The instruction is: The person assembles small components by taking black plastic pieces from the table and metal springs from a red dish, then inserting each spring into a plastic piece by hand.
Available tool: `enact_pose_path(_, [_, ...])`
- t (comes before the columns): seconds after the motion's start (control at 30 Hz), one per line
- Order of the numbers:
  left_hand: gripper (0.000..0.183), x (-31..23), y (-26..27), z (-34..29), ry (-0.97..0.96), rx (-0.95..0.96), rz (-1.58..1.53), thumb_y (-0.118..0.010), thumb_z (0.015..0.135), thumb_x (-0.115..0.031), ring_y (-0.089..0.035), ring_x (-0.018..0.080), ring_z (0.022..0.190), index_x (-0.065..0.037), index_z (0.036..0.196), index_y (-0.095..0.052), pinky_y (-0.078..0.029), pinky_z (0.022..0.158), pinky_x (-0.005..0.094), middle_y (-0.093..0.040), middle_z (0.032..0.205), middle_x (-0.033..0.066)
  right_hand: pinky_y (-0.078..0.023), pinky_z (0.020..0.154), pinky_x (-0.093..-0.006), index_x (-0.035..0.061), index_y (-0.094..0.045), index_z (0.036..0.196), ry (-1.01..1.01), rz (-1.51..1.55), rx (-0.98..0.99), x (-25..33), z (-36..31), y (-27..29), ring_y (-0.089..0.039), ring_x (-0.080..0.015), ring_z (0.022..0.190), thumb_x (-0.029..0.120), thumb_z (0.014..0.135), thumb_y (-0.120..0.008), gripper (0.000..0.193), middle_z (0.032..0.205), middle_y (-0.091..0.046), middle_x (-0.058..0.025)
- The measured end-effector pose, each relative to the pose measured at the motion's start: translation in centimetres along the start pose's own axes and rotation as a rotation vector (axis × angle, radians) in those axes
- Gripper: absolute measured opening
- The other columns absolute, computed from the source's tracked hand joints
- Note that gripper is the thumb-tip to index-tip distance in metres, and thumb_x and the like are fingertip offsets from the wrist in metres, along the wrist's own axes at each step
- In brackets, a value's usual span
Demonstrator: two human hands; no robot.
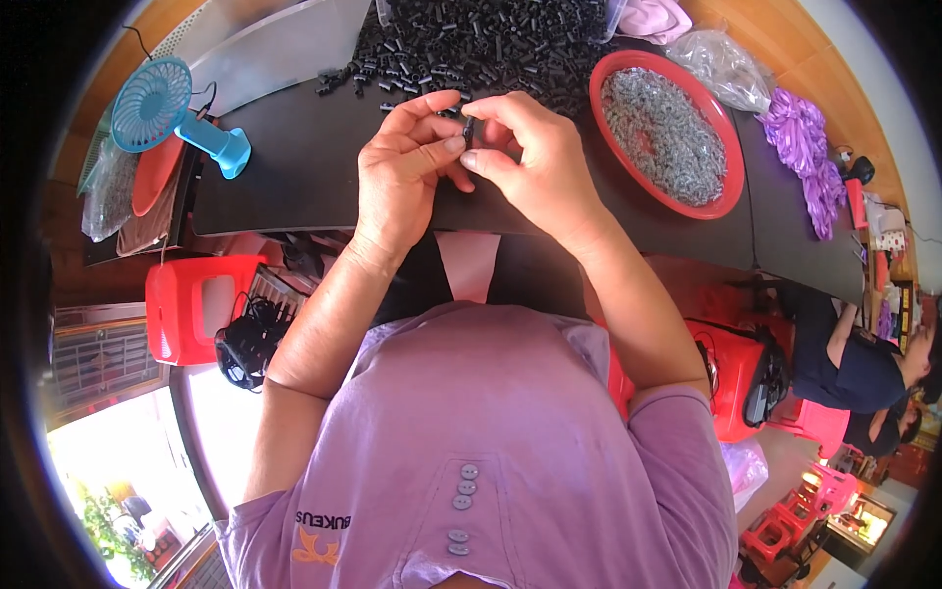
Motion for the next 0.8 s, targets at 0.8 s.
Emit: enact_pose_path(0.8, [0.019,0.6,0.2,0.4,0.234,0.166,-0.051,-0.054,0.098,-0.01,-0.064,0.0232,0.071,0.007,0.102,-0.062,-0.055,0.065,0.0346,-0.066,0.087,0.0132,-0.047,0.06,-0.0368,0.0067,-0.062,0.092,0.473,-0.613,-0.274,2.1,0.0,-1.2,-0.058,-0.0246,0.065,0.011,0.062,-0.071,0.032,0.079,-0.056,-0.0062])
Point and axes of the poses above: each hand's wrist, its own z-axis towards the middle knuckle, its own y-axis out of the back of the hand, x = y × z, the point moved 6 cm from there along z, towards the middle knuckle
